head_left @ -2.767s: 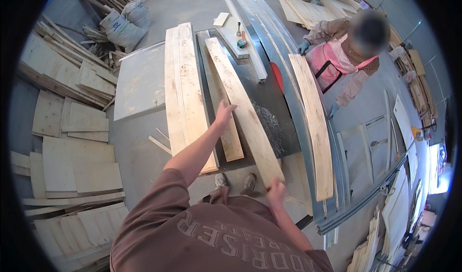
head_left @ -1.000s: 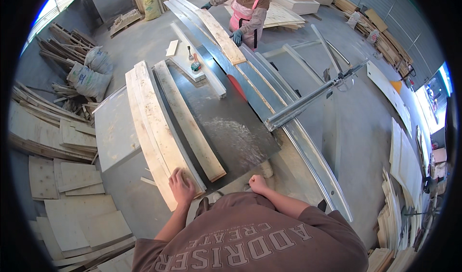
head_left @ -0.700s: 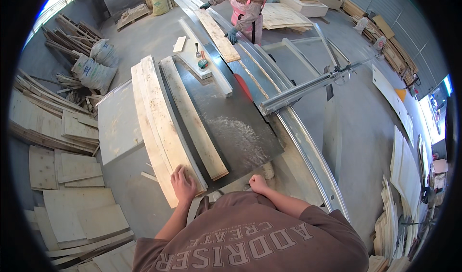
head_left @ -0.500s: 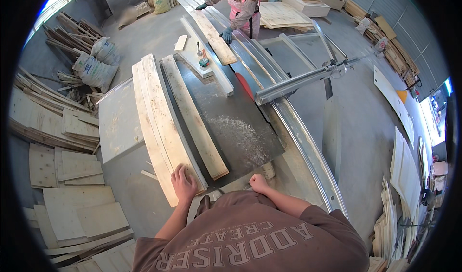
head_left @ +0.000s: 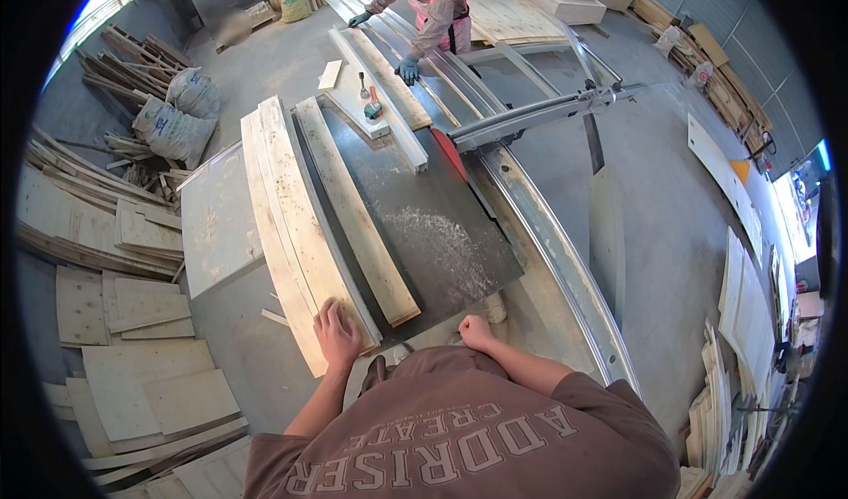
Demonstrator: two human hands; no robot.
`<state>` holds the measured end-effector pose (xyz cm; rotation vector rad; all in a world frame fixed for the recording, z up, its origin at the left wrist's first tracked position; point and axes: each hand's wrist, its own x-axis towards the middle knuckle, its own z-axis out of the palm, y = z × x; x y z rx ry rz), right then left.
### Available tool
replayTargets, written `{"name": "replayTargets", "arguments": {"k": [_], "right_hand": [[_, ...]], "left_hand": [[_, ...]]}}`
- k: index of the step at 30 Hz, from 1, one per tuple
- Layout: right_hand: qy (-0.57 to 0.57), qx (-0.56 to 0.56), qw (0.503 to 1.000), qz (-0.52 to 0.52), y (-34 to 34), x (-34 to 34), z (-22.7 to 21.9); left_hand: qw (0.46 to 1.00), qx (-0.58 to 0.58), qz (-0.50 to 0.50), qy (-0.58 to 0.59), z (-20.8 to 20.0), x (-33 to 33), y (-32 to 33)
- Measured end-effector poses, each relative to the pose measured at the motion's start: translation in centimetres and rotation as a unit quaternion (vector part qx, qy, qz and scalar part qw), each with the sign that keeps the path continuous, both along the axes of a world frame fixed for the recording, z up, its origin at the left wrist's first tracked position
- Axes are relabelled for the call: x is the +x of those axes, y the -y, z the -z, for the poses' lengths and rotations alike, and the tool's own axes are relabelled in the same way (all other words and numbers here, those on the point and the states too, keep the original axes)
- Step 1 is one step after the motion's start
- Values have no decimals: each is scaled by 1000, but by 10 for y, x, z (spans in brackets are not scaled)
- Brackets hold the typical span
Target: The person feeds long wooden planks through a table saw to cut them into shorter pieces. They handle each plank by hand, guiding it along the saw blade and stacking the cut pieces on the table. Another person in a pink apron assists by moving cut pieces aside.
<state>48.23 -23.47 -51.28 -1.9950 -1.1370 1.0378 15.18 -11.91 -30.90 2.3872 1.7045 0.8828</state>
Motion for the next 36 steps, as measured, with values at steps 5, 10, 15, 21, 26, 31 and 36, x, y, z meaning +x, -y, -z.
{"name": "replayTargets", "arguments": {"k": [5, 10, 15, 21, 26, 31, 36], "right_hand": [[6, 0, 1000, -4, -2, -6, -13], [34, -22, 999, -25, 2, -1, 2], [128, 60, 988, -64, -2, -23, -52], [174, 92, 973, -119, -9, -15, -101], [169, 141, 974, -54, -23, -10, -119], [208, 159, 964, -46, -31, 0, -115], [223, 152, 962, -36, -27, 2, -105]], "left_hand": [[1000, -8, -3, 1, -4, -4, -3], [1000, -11, 14, 2, 2, 3, -7], [1000, 11, 5, 0, 14, -13, -3], [1000, 8, 28, -1, 16, -9, -11], [999, -40, -4, -26, 9, -10, -16], [998, -39, -17, -54, 6, 2, -27], [995, -67, -22, -77, 15, 9, -30]]}}
